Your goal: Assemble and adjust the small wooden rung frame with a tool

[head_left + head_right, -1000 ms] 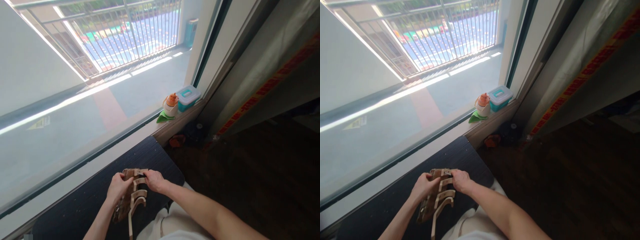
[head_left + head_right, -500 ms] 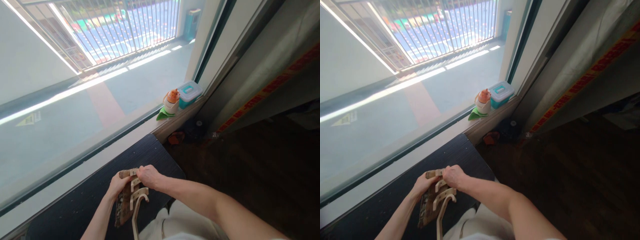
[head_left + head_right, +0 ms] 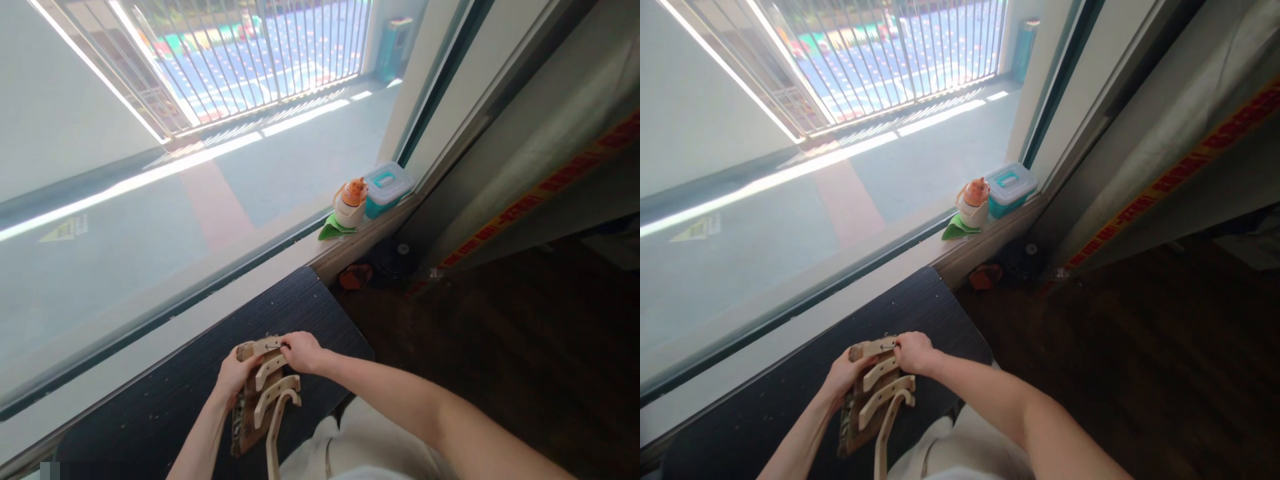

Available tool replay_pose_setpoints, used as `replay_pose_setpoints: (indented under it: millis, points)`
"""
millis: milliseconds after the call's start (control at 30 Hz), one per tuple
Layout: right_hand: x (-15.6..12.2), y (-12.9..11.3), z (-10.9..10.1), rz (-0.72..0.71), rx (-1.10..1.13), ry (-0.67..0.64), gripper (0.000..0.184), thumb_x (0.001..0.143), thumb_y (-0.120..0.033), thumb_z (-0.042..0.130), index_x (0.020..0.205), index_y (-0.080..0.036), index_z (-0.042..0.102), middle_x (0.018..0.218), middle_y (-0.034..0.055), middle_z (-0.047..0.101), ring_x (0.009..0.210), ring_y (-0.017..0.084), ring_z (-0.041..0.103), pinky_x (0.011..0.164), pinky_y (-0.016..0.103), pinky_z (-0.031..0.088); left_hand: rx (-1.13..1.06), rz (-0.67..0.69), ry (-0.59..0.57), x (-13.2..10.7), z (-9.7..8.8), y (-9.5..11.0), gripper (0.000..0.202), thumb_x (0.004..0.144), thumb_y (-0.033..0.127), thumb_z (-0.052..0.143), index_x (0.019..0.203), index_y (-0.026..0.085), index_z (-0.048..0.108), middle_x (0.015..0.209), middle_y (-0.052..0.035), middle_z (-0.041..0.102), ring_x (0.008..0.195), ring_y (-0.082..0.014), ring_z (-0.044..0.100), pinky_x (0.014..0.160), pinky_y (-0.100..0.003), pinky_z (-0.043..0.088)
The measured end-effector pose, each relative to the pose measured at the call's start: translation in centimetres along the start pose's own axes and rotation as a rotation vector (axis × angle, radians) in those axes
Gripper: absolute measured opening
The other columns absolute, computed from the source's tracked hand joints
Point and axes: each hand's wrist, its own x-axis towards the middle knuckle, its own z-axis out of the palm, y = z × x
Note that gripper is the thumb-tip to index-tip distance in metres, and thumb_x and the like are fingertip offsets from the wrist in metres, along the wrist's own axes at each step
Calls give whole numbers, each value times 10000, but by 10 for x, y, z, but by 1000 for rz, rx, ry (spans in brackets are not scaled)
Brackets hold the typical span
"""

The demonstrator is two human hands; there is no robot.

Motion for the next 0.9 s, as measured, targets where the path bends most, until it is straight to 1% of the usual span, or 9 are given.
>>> replay_pose_setpoints:
  millis: [100, 233, 333, 467, 567, 633, 700, 800, 900]
  points:
    - [-4, -3, -15, -225, -253, 72, 229, 790, -221, 433, 945, -178, 596, 874, 79, 646, 753, 190, 615, 626, 284, 467, -12, 15, -24, 0, -1, 0, 457, 533, 231, 681, 970, 140, 582, 898, -74, 679, 777, -183, 629, 685, -269, 490]
    - [-9, -8, -23, -513, -465, 43, 189, 750, -84, 437, 858, -103, 590, 812, 125, 628, 703, 196, 606, 563, 287, 467, -29, 44, -63, -4, 0, 2, 462, 538, 226, 688, 981, 143, 585, 914, -75, 679, 792, -177, 630, 711, -267, 489]
    - [-11, -8, -15, -468, -428, 42, 196, 727, -80, 461, 861, -94, 604, 810, 125, 642, 733, 204, 604, 583, 288, 464, -28, 52, -38, -10, 3, 5, 450, 541, 202, 683, 977, 144, 589, 910, -75, 681, 802, -178, 630, 709, -263, 492]
    - [-9, -2, 1, -157, -63, 24, 230, 773, -202, 448, 889, -182, 645, 832, 39, 673, 734, 166, 610, 611, 240, 445, -37, 42, -18, -19, 2, 6, 448, 564, 192, 662, 1001, 150, 575, 920, -69, 678, 796, -171, 632, 700, -252, 499]
    - [-7, 2, 2, -80, 147, -25, 278, 800, -228, 404, 908, -215, 660, 784, -11, 674, 694, 125, 603, 601, 197, 425, -53, 67, -27, -24, -1, 7, 487, 562, 234, 678, 1028, 154, 561, 941, -67, 675, 804, -171, 635, 711, -250, 502]
    - [-7, 2, -3, -81, 117, -18, 267, 789, -253, 423, 902, -214, 662, 789, -1, 673, 710, 134, 602, 612, 206, 427, -45, 77, -36, -26, -2, 9, 503, 554, 263, 691, 1029, 156, 561, 948, -69, 674, 817, -174, 633, 724, -252, 500]
    - [-9, 1, -10, -140, -29, 34, 251, 773, -262, 449, 919, -207, 646, 829, 35, 667, 728, 160, 605, 616, 238, 440, -32, 71, -41, -26, 0, 11, 507, 548, 279, 697, 1021, 153, 566, 946, -73, 673, 821, -177, 632, 730, -255, 497]
    - [-15, -1, -16, -362, -300, 92, 228, 759, -186, 455, 923, -159, 611, 856, 93, 641, 696, 180, 605, 581, 269, 455, -9, 67, -43, -23, 4, 12, 513, 539, 301, 706, 1012, 150, 577, 939, -78, 674, 830, -185, 629, 737, -265, 493]
    - [-20, 0, -11, -498, -400, 107, 222, 762, -121, 420, 895, -118, 596, 860, 116, 630, 698, 182, 604, 580, 274, 463, -3, 76, -32, -18, 5, 9, 527, 527, 318, 715, 1010, 154, 582, 935, -78, 675, 841, -192, 626, 746, -277, 488]
